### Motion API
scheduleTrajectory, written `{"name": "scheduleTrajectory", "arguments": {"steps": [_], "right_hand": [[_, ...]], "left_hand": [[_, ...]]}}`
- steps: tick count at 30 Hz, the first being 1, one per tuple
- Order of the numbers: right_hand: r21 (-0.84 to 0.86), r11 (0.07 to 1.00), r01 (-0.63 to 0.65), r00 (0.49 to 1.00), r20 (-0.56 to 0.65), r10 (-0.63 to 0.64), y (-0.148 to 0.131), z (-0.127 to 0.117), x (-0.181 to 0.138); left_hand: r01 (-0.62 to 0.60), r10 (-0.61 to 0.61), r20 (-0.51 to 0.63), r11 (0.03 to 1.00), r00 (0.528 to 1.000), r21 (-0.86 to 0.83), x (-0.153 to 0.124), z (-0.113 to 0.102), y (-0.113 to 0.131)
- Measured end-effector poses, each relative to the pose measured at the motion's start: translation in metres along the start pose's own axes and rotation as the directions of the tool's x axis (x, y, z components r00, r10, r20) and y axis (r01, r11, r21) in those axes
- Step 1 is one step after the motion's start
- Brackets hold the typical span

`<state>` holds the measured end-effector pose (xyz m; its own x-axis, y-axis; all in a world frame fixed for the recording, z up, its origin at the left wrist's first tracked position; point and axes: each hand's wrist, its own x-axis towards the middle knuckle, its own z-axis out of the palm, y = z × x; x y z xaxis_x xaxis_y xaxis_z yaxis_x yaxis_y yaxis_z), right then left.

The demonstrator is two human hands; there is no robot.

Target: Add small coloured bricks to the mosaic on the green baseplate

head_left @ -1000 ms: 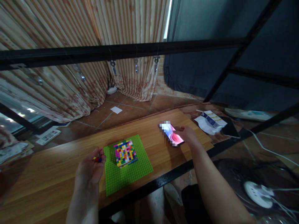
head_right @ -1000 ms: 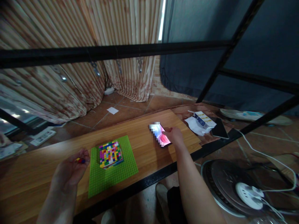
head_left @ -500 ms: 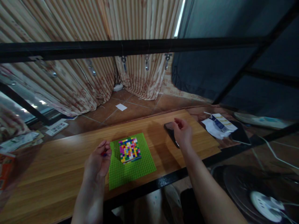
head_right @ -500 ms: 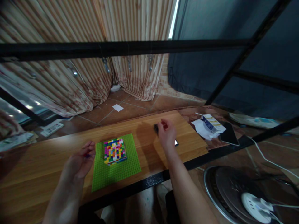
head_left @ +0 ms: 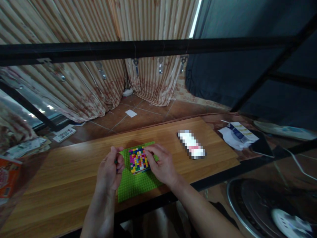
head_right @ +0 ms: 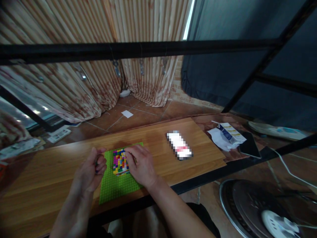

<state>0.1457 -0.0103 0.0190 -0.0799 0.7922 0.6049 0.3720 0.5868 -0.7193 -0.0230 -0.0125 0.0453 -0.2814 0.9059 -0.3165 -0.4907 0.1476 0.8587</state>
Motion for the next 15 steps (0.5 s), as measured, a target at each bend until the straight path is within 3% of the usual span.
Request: {"name": "scheduleTrajectory", "arguments": {"steps": [7,15], "right_hand": [[0.045,0.999,0.015,1.0,0.019,-0.016,-0.008,0.013,0.0],[0.083,0.996,0.022,0.998,0.061,-0.027,-0.012,0.021,-0.001]], "left_hand": [[-0.033,0.017,0.154,0.994,0.988,0.108,-0.007,0.006,-0.009],[-0.032,0.012,0.173,0.992,0.985,0.118,-0.01,0.009,-0.011]]}}
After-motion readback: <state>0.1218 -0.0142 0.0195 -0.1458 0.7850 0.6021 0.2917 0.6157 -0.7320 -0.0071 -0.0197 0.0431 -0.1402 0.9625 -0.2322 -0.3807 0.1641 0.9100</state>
